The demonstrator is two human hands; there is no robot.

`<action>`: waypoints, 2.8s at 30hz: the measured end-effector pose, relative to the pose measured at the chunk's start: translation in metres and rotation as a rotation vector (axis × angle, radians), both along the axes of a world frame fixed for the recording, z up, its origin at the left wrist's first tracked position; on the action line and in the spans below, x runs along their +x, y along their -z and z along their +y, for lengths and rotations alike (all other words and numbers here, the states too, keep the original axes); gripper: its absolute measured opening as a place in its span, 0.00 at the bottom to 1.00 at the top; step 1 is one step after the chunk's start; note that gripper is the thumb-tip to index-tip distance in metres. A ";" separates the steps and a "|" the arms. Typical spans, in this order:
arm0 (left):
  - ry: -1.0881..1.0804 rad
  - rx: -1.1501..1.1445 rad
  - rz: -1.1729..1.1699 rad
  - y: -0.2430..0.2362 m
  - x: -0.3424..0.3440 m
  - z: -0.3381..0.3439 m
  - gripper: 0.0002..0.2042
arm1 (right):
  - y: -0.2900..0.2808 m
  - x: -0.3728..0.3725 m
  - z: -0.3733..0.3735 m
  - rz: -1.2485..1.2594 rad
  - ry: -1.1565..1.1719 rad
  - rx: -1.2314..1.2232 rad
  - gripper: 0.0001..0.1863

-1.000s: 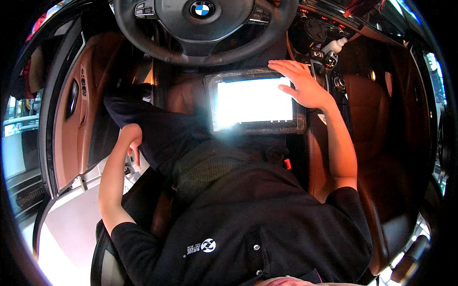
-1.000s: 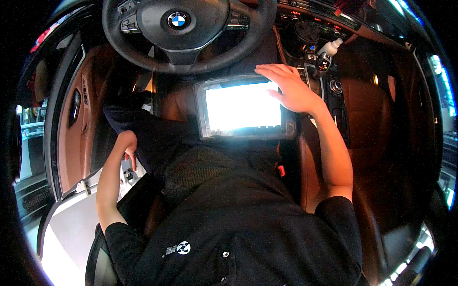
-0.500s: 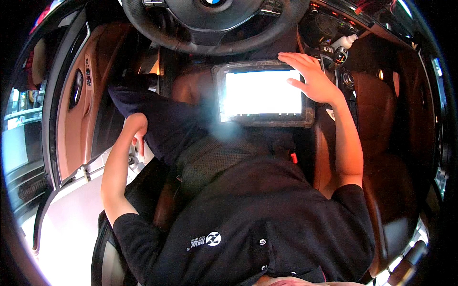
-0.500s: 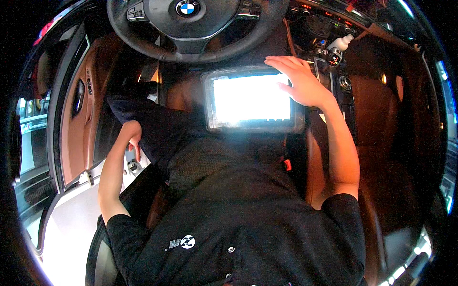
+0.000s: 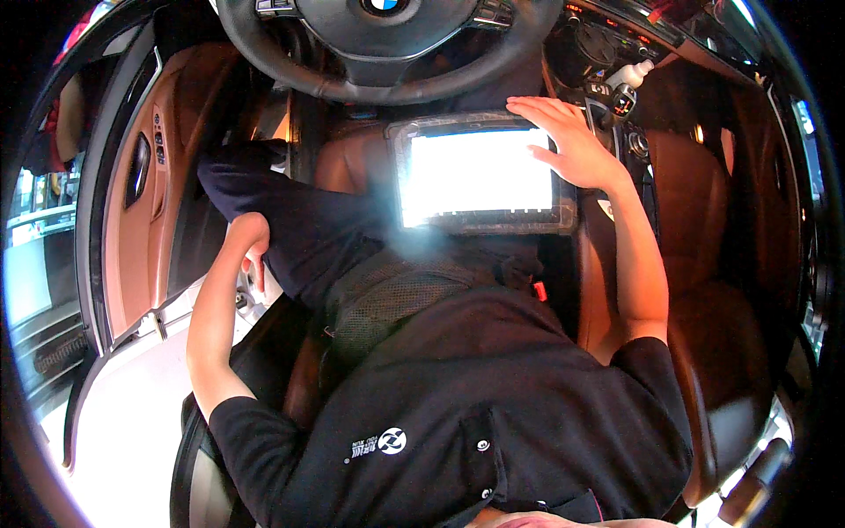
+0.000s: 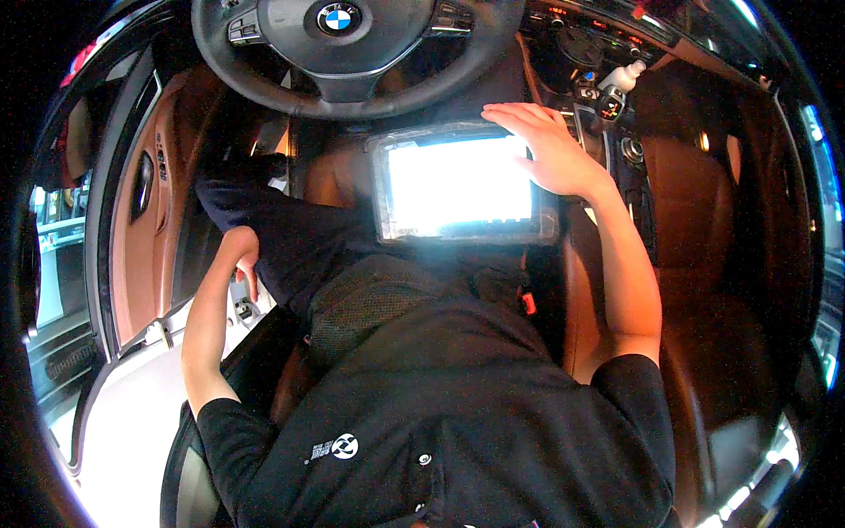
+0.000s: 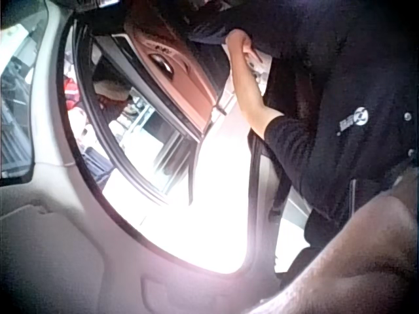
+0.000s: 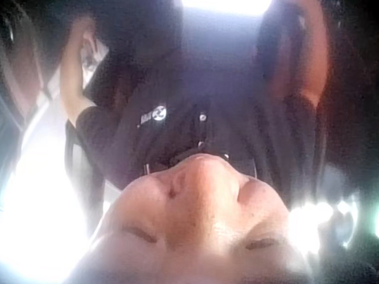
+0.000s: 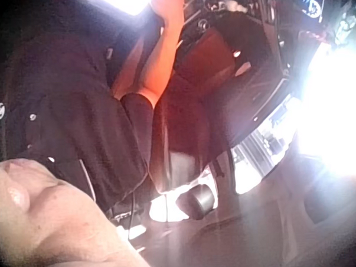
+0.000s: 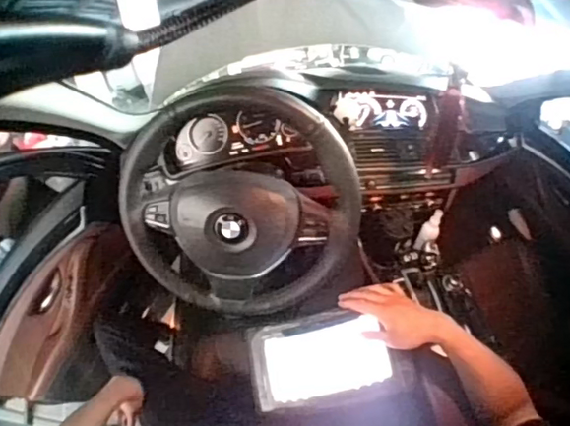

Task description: Use a diagnostic tablet to scan the vehicle's computer systems.

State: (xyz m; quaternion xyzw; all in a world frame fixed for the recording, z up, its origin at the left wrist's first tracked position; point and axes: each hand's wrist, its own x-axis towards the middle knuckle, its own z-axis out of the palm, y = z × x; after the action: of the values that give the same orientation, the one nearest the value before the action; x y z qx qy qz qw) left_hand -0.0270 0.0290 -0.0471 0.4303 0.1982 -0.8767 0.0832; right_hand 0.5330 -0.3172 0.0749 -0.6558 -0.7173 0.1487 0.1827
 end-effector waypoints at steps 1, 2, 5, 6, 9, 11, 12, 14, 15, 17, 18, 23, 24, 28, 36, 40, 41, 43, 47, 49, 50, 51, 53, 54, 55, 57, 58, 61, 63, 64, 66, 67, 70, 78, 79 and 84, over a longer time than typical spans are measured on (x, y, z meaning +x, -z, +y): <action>-0.003 0.000 -0.001 0.002 -0.001 0.003 0.23 | 0.000 0.000 0.000 0.004 -0.002 0.001 0.37; -0.005 0.001 -0.005 0.005 -0.002 0.005 0.26 | 0.000 0.000 0.000 0.004 0.001 0.000 0.37; -0.029 -0.022 0.017 0.018 -0.014 0.013 0.29 | 0.001 0.001 0.001 -0.005 0.001 -0.003 0.38; -0.044 -0.052 0.040 0.019 -0.013 0.013 0.31 | 0.001 0.001 0.000 -0.005 0.000 0.001 0.38; -0.063 -0.071 0.030 0.020 -0.010 0.016 0.34 | 0.003 0.002 0.000 -0.007 0.001 0.005 0.38; -0.058 -0.049 0.069 0.023 -0.011 0.016 0.31 | 0.003 0.002 -0.001 -0.009 0.004 0.007 0.37; -0.054 -0.028 0.108 0.025 -0.012 0.016 0.29 | 0.003 0.001 -0.001 -0.015 0.006 0.008 0.37; -0.106 -0.031 0.117 0.028 -0.017 0.020 0.25 | 0.002 0.002 -0.001 -0.022 0.009 0.009 0.38; -0.159 -0.035 0.127 0.030 -0.021 0.022 0.22 | 0.002 0.002 -0.001 -0.019 0.003 -0.007 0.38; -0.166 -0.058 0.149 0.042 -0.035 0.026 0.18 | 0.001 0.002 0.001 -0.016 -0.009 -0.021 0.38; -0.167 -0.084 0.170 0.046 -0.038 0.028 0.16 | 0.001 0.002 0.002 -0.012 -0.010 -0.025 0.38; -0.008 -0.112 0.116 0.015 -0.006 0.012 0.16 | 0.003 0.001 -0.002 -0.010 0.015 0.006 0.38; -0.002 -0.155 0.120 0.019 -0.013 0.013 0.16 | 0.003 0.001 -0.001 -0.015 0.006 0.010 0.38; -0.038 -0.203 0.189 0.027 -0.019 0.020 0.16 | 0.003 0.003 -0.001 -0.032 0.004 -0.027 0.38; -0.145 0.007 0.129 0.029 -0.011 0.021 0.17 | 0.004 0.004 -0.002 -0.033 0.007 -0.026 0.39; -0.118 -0.017 0.087 0.037 -0.026 0.025 0.23 | 0.001 0.002 0.000 -0.028 -0.003 -0.035 0.39; -0.135 -0.029 0.093 0.039 -0.030 0.026 0.24 | 0.001 0.001 0.000 -0.028 -0.006 -0.034 0.39; -0.148 -0.045 0.099 0.035 -0.024 0.025 0.26 | 0.004 0.000 0.000 -0.021 0.006 0.014 0.39; -0.138 -0.018 0.077 0.026 -0.014 0.020 0.26 | 0.003 0.003 -0.001 -0.027 0.007 -0.031 0.39; -0.120 -0.030 0.091 0.029 -0.020 0.020 0.24 | 0.002 0.002 0.000 -0.020 0.001 -0.022 0.39; -0.133 -0.042 0.113 0.031 -0.024 0.021 0.21 | 0.002 0.002 0.000 -0.020 0.000 -0.022 0.39; -0.143 -0.055 0.134 0.031 -0.023 0.021 0.19 | 0.003 0.001 0.000 -0.022 0.006 -0.006 0.39; -0.146 -0.079 0.187 0.032 -0.019 0.020 0.28 | 0.003 0.000 0.000 -0.024 0.012 0.010 0.39; -0.146 -0.103 0.240 0.030 -0.013 0.018 0.42 | 0.002 -0.001 0.000 -0.024 0.015 0.007 0.39; -0.145 -0.104 0.240 0.028 -0.008 0.016 0.42 | 0.002 -0.001 -0.001 -0.024 0.019 0.003 0.40; -0.173 -0.019 0.313 0.025 -0.001 0.013 0.42 | 0.003 0.001 -0.001 -0.028 0.016 -0.011 0.39; -0.173 -0.020 0.313 0.024 0.000 0.012 0.42 | 0.003 0.002 -0.001 -0.031 0.012 -0.025 0.39; -0.123 -0.064 0.305 0.025 -0.004 0.012 0.43 | 0.004 0.002 -0.001 -0.033 0.009 -0.027 0.39; -0.056 -0.118 0.219 0.028 -0.011 0.014 0.43 | 0.003 0.002 -0.001 -0.031 0.009 -0.027 0.39; -0.056 -0.117 0.218 0.030 -0.011 0.015 0.43 | 0.003 0.002 -0.001 -0.029 0.010 -0.027 0.39; -0.196 -0.026 0.291 0.032 -0.008 0.016 0.43 | 0.003 0.001 -0.001 -0.035 0.009 -0.023 0.38; -0.195 -0.027 0.292 0.031 -0.006 0.016 0.43 | 0.003 0.002 -0.001 -0.041 0.008 -0.019 0.36; -0.199 -0.018 0.309 0.031 -0.007 0.018 0.44 | 0.009 0.007 0.001 -0.011 -0.001 -0.005 0.32; 0.051 0.018 -0.002 -0.020 0.020 -0.008 0.22 | 0.010 0.009 0.000 0.038 -0.005 0.015 0.31; 0.048 0.029 -0.010 -0.016 0.015 -0.007 0.22 | 0.008 0.008 0.000 0.032 -0.005 -0.009 0.29; -0.103 -0.078 0.087 -0.005 0.010 -0.004 0.28 | 0.006 0.006 0.002 0.049 -0.002 -0.014 0.30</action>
State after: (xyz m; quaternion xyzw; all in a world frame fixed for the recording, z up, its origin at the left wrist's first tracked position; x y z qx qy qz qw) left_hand -0.0175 0.0248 -0.0417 0.3777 0.1893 -0.8961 0.1360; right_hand 0.5390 -0.3148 0.0684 -0.6524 -0.7123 0.1699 0.1953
